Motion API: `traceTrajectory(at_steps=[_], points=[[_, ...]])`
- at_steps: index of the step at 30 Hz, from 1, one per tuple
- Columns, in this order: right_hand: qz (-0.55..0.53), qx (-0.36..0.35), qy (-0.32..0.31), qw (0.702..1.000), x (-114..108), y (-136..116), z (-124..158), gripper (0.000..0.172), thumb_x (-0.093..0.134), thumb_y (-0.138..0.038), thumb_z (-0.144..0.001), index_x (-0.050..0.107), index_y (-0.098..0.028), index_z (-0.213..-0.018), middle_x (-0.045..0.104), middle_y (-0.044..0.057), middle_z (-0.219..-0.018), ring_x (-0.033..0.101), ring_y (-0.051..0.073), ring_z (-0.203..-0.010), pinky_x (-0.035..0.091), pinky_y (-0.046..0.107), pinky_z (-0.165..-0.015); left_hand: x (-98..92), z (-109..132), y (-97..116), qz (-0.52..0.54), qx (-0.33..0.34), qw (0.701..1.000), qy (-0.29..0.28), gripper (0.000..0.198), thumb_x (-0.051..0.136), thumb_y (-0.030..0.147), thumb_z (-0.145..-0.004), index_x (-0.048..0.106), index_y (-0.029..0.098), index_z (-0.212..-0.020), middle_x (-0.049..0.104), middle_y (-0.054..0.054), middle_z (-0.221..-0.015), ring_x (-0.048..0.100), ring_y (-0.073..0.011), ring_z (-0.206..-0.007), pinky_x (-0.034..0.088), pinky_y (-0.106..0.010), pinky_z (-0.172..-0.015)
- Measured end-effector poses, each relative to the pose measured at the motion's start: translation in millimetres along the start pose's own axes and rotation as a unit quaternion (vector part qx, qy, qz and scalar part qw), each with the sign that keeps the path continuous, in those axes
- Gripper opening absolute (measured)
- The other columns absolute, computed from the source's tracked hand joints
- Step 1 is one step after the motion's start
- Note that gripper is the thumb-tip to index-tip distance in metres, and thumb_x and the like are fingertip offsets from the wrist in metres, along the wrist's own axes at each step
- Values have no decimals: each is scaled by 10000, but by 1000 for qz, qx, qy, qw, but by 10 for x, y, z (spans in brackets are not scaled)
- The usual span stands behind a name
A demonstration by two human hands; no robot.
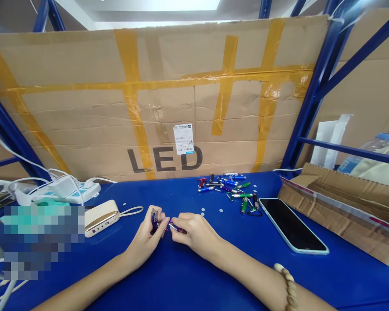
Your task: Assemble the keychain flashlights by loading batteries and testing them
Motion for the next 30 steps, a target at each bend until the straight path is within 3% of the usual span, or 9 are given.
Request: traceTrajectory(at_steps=[3,6,11,15,20,24,27,30], points=[[-1,10,39,999,-69,20,-12,354,375,-312,-919,592,-152,-690,443,0,-552,388,101,-500,324,230,-480,-8,-8,33,-31,-28,999,6,260,472,417,-825,336,214,-734,311,80,-565,307,-82,-513,286,-200,-529],[-9,30,91,995,-123,11,-19,326,381,-302,-918,608,-150,-740,473,12,-576,414,104,-515,350,231,-488,-6,-5,47,-104,-34,994,-12,274,470,433,-818,382,210,-685,348,73,-535,306,-87,-493,255,-208,-512],[1,11,115,993,-62,-19,-3,315,371,-296,-921,623,-155,-793,518,29,-607,450,114,-534,394,240,-511,11,21,31,-154,-32,986,-63,196,393,354,-857,537,227,-819,422,52,-528,348,-105,-450,239,-224,-491],[24,-15,86,996,-12,-1,7,296,365,-282,-926,615,-149,-837,543,36,-630,464,123,-555,406,249,-536,7,27,12,-150,-29,986,-70,217,380,347,-863,552,219,-826,438,55,-521,355,-100,-438,248,-219,-480],[26,-9,65,998,-24,47,-1,338,354,-305,-929,612,-145,-781,513,30,-589,436,122,-533,379,249,-513,-10,-16,-35,-153,-33,987,-37,216,385,337,-850,498,205,-722,469,53,-555,382,-100,-503,280,-209,-512],[-27,39,-35,998,-72,138,7,313,396,-329,-915,639,-159,-813,541,33,-643,485,125,-563,394,241,-538,-39,-66,-55,-227,-56,972,-32,189,427,287,-797,489,201,-641,466,50,-537,414,-105,-512,265,-207,-512],[-80,76,-115,987,-118,193,40,290,498,-355,-864,599,-193,-1083,580,43,-819,549,149,-719,449,259,-663,-64,-78,-40,-309,-49,948,-57,99,457,245,-750,535,218,-695,545,30,-577,502,-135,-542,251,-215,-511],[-109,102,-152,977,-108,203,68,598,590,-428,-785,393,-249,-1321,565,50,-990,542,176,-880,461,308,-791,-77,-67,-16,-347,-9,934,-89,104,456,222,-740,535,235,-806,588,14,-613,555,-165,-562,259,-221,-514]])
Point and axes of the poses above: each hand's wrist, its own z-axis away from the middle knuckle, its own x-axis out of the palm, y = z × x, the point moved 1 cm from there along -z, towards the middle knuckle
